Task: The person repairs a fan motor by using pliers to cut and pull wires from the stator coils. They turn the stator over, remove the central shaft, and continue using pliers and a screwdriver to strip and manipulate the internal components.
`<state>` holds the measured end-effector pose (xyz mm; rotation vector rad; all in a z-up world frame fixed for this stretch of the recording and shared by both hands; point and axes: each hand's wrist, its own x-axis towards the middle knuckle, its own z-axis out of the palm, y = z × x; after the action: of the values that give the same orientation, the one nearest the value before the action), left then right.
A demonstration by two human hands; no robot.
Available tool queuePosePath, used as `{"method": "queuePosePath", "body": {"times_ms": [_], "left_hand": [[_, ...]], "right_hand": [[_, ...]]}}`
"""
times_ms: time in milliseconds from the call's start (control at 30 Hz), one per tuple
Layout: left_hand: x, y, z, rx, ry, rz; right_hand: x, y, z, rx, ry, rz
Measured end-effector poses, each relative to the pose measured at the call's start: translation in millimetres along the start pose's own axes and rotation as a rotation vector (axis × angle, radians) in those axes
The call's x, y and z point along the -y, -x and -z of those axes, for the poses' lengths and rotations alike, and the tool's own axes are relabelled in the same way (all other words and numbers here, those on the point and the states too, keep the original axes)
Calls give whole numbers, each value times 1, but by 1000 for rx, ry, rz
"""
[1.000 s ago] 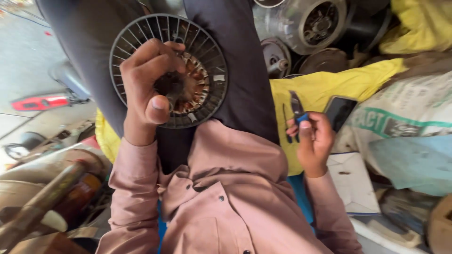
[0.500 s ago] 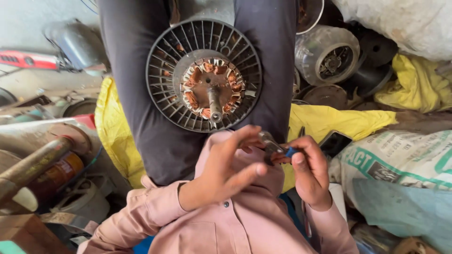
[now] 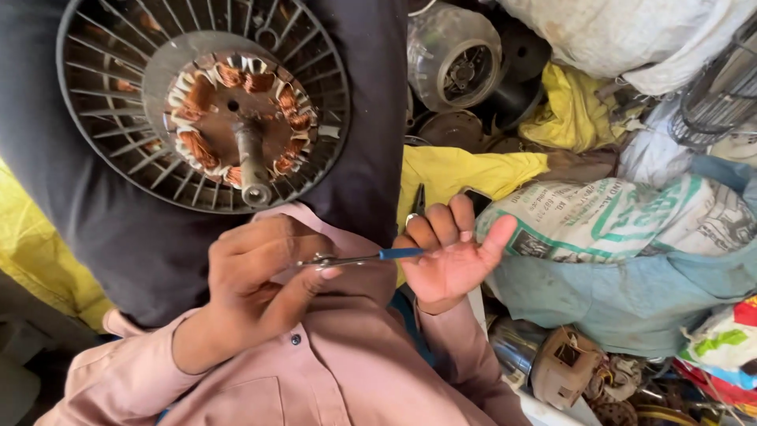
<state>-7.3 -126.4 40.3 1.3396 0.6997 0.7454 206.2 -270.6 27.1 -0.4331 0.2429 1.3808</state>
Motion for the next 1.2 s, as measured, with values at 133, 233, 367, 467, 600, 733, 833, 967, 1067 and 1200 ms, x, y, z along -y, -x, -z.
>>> {"method": "queuePosePath", "body": {"times_ms": [133, 233, 367, 467, 600, 733, 833, 967, 1067, 1200], "left_hand": [[-4, 3, 7, -9, -43, -7], [-1, 10, 9, -10, -53, 113], [-1, 7, 2, 23, -16, 121], [-6, 3, 1, 6, -52, -19], [0, 3, -2, 45, 28, 203], [19, 18, -29, -65, 658, 512], [25, 25, -44, -158, 800, 580], [25, 18, -49, -224, 924, 617], [21, 10, -47, -231, 1087, 829], [7, -8, -25, -205, 1049, 783]], "right_hand": [[-1, 1, 2, 44, -32, 16], [-1, -4, -8, 30, 101, -26], [-4, -18, -44, 68, 434, -203], [11, -8, -35, 113, 770, -480], [31, -15, -39, 85, 1113, -706], [32, -44, -66, 257, 1235, -739], [62, -32, -45, 127, 1077, -955], [74, -29, -45, 30, 975, -1054], [75, -37, -55, -31, 947, -1096], [78, -59, -82, -67, 1027, -1195]]}}
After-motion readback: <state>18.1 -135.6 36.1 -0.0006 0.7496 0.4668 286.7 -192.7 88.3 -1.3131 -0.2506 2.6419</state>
